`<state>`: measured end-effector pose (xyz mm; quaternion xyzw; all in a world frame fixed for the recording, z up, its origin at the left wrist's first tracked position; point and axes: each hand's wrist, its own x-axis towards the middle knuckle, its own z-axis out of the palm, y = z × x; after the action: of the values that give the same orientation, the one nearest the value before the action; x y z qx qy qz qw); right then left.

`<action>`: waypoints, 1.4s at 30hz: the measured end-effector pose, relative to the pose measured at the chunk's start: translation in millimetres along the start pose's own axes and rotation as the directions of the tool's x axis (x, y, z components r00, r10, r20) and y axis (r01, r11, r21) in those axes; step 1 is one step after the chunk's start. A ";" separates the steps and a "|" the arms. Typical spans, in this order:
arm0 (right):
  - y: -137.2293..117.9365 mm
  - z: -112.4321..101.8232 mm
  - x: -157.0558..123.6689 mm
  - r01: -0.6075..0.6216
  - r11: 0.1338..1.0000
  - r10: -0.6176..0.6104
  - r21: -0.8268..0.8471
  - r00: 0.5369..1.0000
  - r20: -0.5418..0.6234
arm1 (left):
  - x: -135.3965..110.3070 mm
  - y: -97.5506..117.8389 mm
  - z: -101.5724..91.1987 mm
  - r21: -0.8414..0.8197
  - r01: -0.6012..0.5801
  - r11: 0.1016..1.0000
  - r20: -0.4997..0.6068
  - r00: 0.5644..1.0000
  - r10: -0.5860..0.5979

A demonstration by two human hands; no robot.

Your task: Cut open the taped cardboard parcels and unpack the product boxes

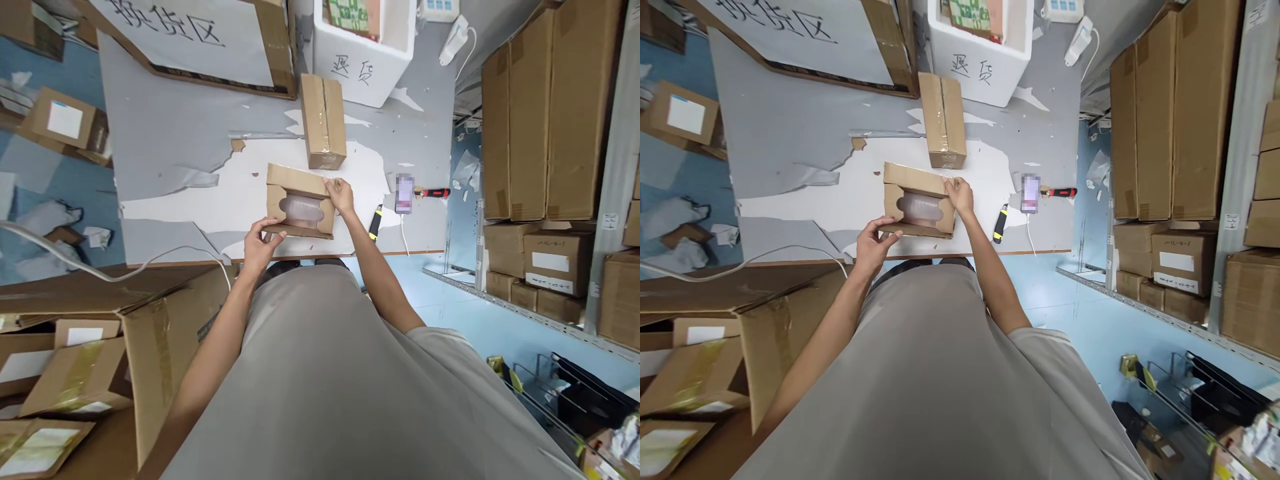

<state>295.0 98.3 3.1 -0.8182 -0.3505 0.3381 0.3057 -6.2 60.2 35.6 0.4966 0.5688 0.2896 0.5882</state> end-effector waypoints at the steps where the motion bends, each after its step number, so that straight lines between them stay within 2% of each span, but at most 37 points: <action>1: -3.0 -1.6 -3.5 -0.013 0.999 0.012 -0.031 0.999 -0.032 | -0.2 0.3 0.0 0.005 0.002 1.000 -0.003 1.000 -0.002; 4: -14.6 -9.7 -29.1 0.037 0.985 -0.066 -0.168 0.983 -0.174 | -0.6 6.5 -1.2 0.123 -0.050 0.991 0.017 0.999 0.048; 6: -22.8 -15.1 -55.7 0.118 0.966 -0.161 -0.230 0.971 -0.177 | -0.7 16.2 -2.8 0.229 -0.109 0.967 0.030 0.994 0.105; 9: -32.4 -19.4 -97.3 0.249 0.943 -0.253 -0.222 0.967 0.010 | 0.0 37.0 -3.3 0.329 -0.228 0.916 -0.002 0.970 0.242; 11: -36.0 -19.6 -117.8 0.318 0.919 -0.280 -0.234 0.943 0.179 | 2.9 51.0 1.1 0.350 -0.319 0.881 0.039 0.944 0.326; 13: -38.1 -18.7 -129.6 0.355 0.890 -0.257 -0.286 0.909 0.328 | 9.0 60.7 10.8 0.346 -0.391 0.853 0.205 0.919 0.338; 16: -39.7 -19.1 -136.0 0.402 0.838 -0.219 -0.368 0.866 0.449 | 22.0 62.1 30.5 0.409 -0.450 0.793 0.506 0.836 0.214; 18: -39.7 -22.6 -138.4 0.434 0.808 -0.234 -0.398 0.857 0.459 | 28.8 56.0 39.9 0.493 -0.483 0.724 0.579 0.803 0.142; 20: -37.4 -29.0 -141.6 0.422 0.803 -0.240 -0.420 0.875 0.420 | 32.0 48.3 40.8 0.545 -0.507 0.668 0.565 0.811 0.154; 22: -32.3 -36.7 -145.1 0.361 0.827 -0.210 -0.432 0.910 0.358 | 33.2 42.1 31.9 0.559 -0.518 0.647 0.521 0.827 0.212; 25: -22.0 -45.1 -147.7 0.275 0.870 -0.157 -0.410 0.942 0.297 | 38.6 36.9 6.0 0.561 -0.492 0.666 0.445 0.857 0.258; 29: -14.3 -47.0 -145.0 0.245 0.907 -0.148 -0.343 0.947 0.284 | 58.0 31.4 -27.8 0.532 -0.427 0.731 0.388 0.891 0.237; 31: -14.5 -46.7 -142.3 0.240 0.914 -0.151 -0.329 0.950 0.274 | 67.9 28.4 -36.3 0.530 -0.396 0.750 0.373 0.903 0.214; 33: -15.4 -46.6 -139.8 0.236 0.917 -0.153 -0.322 0.953 0.263 | 74.5 26.9 -36.6 0.555 -0.383 0.738 0.369 0.909 0.194; 35: -15.9 -46.2 -138.6 0.238 0.918 -0.156 -0.316 0.952 0.263 | 77.6 28.5 -26.9 0.590 -0.392 0.706 0.378 0.907 0.187; 37: -15.7 -45.4 -139.0 0.242 0.918 -0.158 -0.315 0.950 0.269 | 78.6 33.6 -6.9 0.614 -0.413 0.673 0.391 0.899 0.195; 39: -15.3 -44.1 -140.6 0.238 0.917 -0.152 -0.321 0.950 0.272 | 79.5 41.0 22.1 0.633 -0.438 0.638 0.428 0.885 0.183; 42: -14.7 -42.3 -142.6 0.228 0.914 -0.138 -0.334 0.952 0.272 | 85.0 51.2 72.0 0.666 -0.465 0.583 0.528 0.846 0.072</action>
<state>247.1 -15.7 87.0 -0.7760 -0.5171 0.3349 0.1353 89.9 136.1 39.8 0.8344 0.4011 -0.0169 0.3776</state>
